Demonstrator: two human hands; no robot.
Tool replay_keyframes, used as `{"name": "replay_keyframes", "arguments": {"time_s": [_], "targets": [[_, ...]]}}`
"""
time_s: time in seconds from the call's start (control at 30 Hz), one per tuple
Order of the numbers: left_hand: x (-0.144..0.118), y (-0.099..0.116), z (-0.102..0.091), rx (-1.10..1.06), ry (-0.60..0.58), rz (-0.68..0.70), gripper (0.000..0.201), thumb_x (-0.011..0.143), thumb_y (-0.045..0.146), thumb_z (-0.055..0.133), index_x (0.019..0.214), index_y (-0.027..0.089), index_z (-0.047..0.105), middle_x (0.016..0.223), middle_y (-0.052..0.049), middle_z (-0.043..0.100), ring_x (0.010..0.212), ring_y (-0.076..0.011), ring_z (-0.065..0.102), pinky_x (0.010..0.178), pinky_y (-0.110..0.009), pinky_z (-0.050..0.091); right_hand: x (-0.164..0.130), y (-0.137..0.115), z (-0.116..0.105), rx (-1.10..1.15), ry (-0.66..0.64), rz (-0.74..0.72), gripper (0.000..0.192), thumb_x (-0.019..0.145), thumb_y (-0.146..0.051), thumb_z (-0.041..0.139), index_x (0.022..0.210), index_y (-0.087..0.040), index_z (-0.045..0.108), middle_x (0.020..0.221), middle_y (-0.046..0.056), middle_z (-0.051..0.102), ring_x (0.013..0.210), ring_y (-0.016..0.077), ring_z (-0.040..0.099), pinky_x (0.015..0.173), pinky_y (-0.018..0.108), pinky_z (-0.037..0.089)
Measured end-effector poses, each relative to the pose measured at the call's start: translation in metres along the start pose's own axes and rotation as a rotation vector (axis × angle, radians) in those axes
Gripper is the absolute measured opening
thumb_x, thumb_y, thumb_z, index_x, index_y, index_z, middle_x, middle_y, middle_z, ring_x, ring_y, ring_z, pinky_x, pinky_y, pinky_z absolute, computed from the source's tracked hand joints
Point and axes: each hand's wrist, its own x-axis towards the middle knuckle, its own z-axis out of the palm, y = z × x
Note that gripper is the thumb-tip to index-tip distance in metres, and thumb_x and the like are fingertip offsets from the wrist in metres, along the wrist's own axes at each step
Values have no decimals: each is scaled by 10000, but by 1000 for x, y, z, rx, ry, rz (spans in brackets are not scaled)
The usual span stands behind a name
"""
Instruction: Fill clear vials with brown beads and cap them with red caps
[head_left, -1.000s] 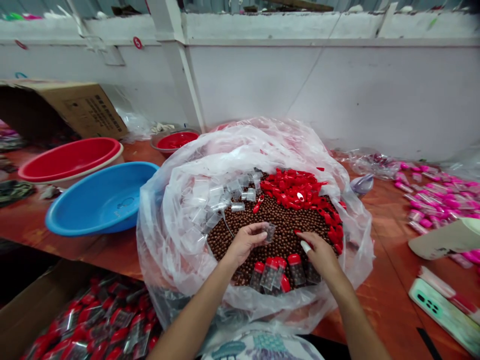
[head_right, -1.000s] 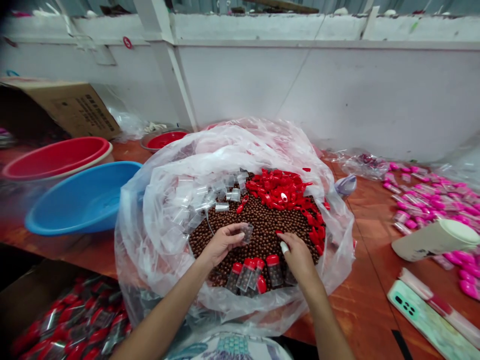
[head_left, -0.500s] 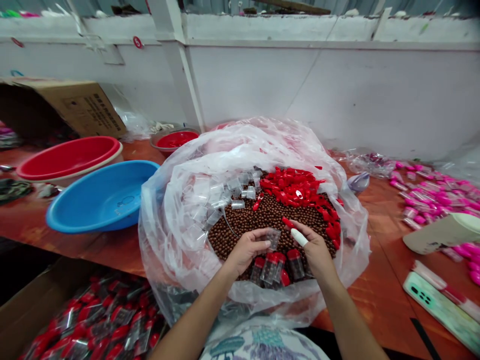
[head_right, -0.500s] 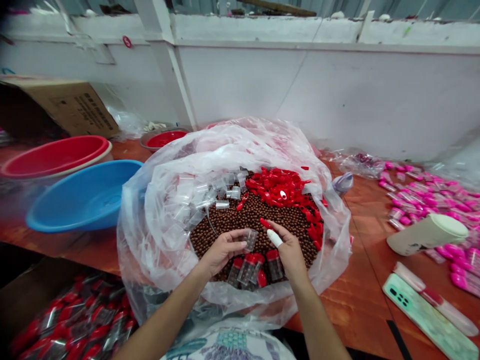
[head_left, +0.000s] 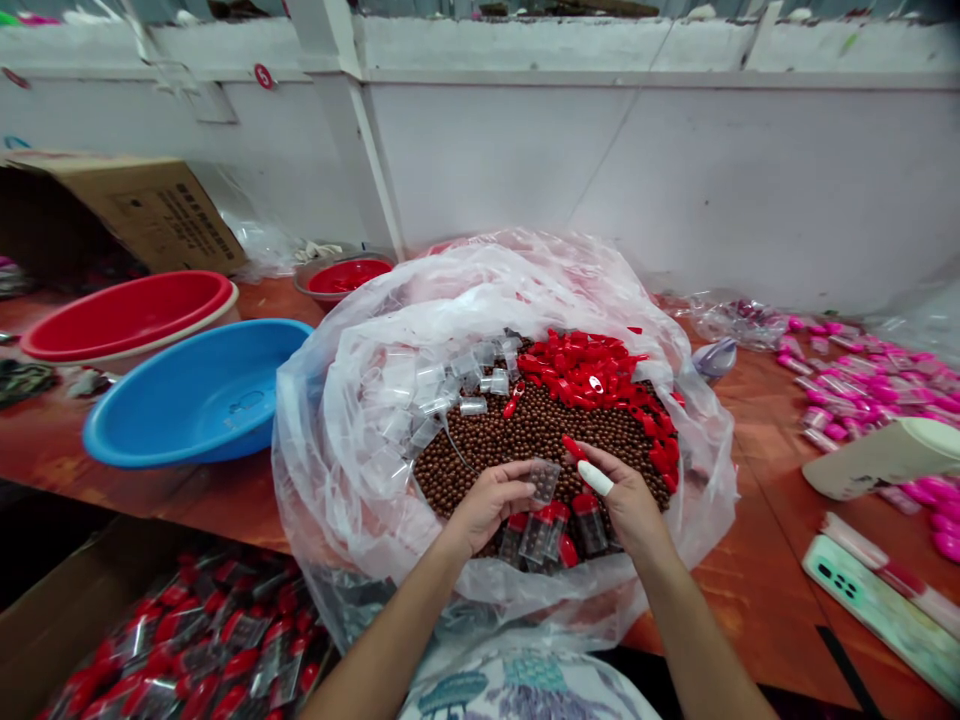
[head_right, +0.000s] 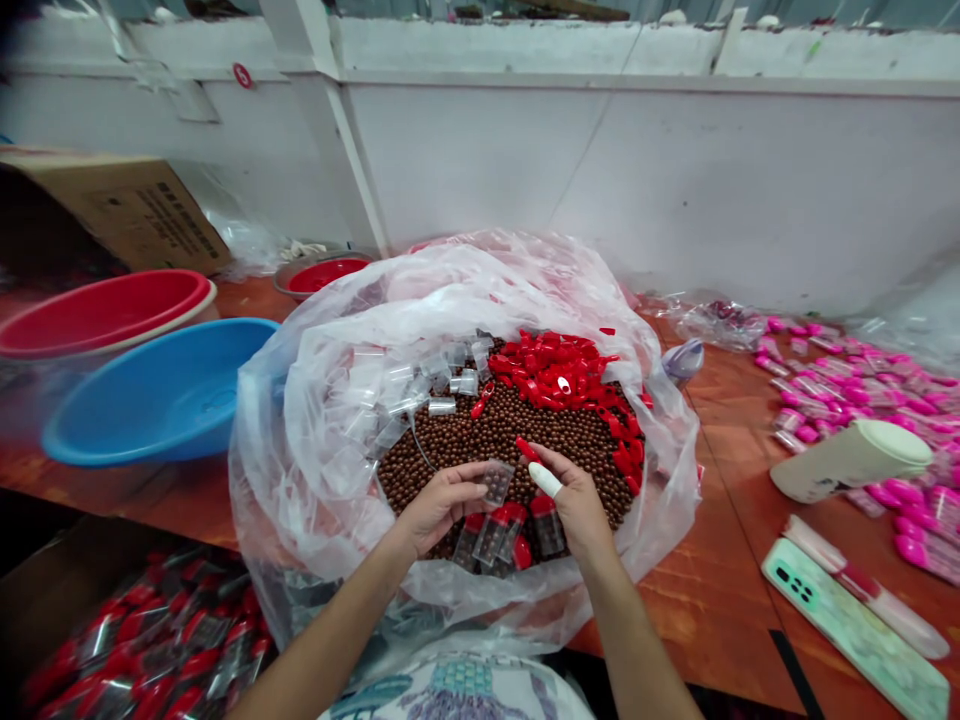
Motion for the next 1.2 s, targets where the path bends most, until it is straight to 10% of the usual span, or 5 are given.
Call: {"name": "replay_keyframes", "arguments": {"time_s": [0.43, 0.73, 1.2], "targets": [[3, -5, -2, 43, 12, -33, 414, 655, 197, 677, 1063, 140, 646, 1036, -104, 649, 827, -176, 608, 754, -293, 472, 6, 9, 13, 125, 51, -165, 430, 707, -300, 677, 1121, -266, 568, 1129, 35, 616, 1093, 217, 541, 974, 433, 381], [1, -12, -7, 223, -9, 35, 429, 677, 319, 690, 1068, 149, 643, 885, -72, 669, 679, -146, 597, 637, -247, 447, -1, 0, 18, -333, -295, -259, 396, 828, -341, 518, 1220, -289, 518, 1290, 10, 511, 1213, 196, 433, 1062, 413, 267], [-2, -11, -10, 281, -16, 77, 384, 667, 316, 693, 1005, 135, 676, 887, -66, 680, 732, -170, 594, 726, -276, 443, -7, -4, 11, -271, -450, -235, 475, 882, -302, 425, 1347, -300, 330, 1360, 20, 429, 1255, 180, 382, 1070, 426, 255]]}}
